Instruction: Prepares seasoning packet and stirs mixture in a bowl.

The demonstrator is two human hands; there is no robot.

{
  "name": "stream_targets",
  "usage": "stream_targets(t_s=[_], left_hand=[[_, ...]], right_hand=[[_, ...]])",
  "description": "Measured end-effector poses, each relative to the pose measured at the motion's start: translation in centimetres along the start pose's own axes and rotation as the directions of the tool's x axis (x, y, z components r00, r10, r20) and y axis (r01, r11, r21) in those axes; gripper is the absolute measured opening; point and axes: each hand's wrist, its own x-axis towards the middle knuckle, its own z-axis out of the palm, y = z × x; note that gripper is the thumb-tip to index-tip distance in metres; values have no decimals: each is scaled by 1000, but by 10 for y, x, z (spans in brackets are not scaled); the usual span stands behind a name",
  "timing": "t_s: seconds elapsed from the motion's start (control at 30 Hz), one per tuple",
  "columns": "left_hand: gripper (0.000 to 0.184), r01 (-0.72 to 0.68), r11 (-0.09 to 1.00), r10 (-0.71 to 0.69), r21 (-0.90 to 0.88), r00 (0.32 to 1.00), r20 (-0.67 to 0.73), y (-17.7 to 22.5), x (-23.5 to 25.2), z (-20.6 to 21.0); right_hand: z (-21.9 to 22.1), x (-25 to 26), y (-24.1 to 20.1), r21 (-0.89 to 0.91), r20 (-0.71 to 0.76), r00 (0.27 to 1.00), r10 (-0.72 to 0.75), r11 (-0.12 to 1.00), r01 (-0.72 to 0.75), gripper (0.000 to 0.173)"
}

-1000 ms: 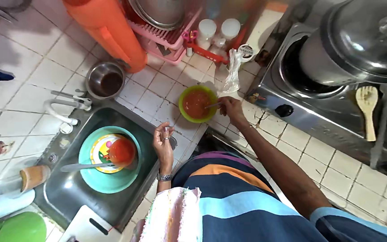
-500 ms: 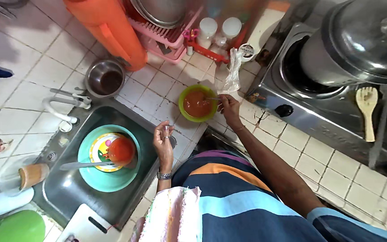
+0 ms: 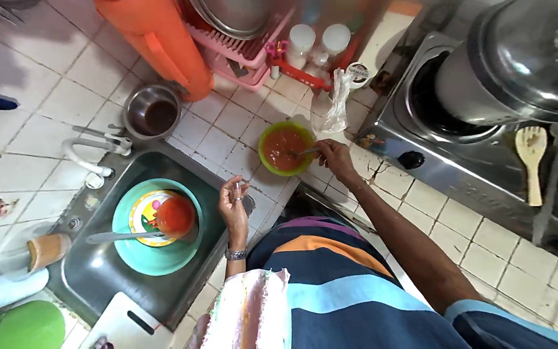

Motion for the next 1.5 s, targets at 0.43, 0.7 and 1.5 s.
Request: stream_targets(t_s=[0.43, 0.7, 1.5], left_hand=[[26, -11, 1000, 11, -20, 1000, 8, 1, 2, 2], [30, -28, 1000, 28, -13, 999, 33, -1, 2, -6], [31, -66, 997, 70, -42, 993, 96, -9, 5, 0]], right_hand=[[-9, -7, -9, -238, -101, 938, -331, 924, 300, 28], [-74, -34, -130, 188, -207, 889, -408, 876, 445, 29], [-99, -129, -269, 917, 9, 835, -550, 337, 212, 21]])
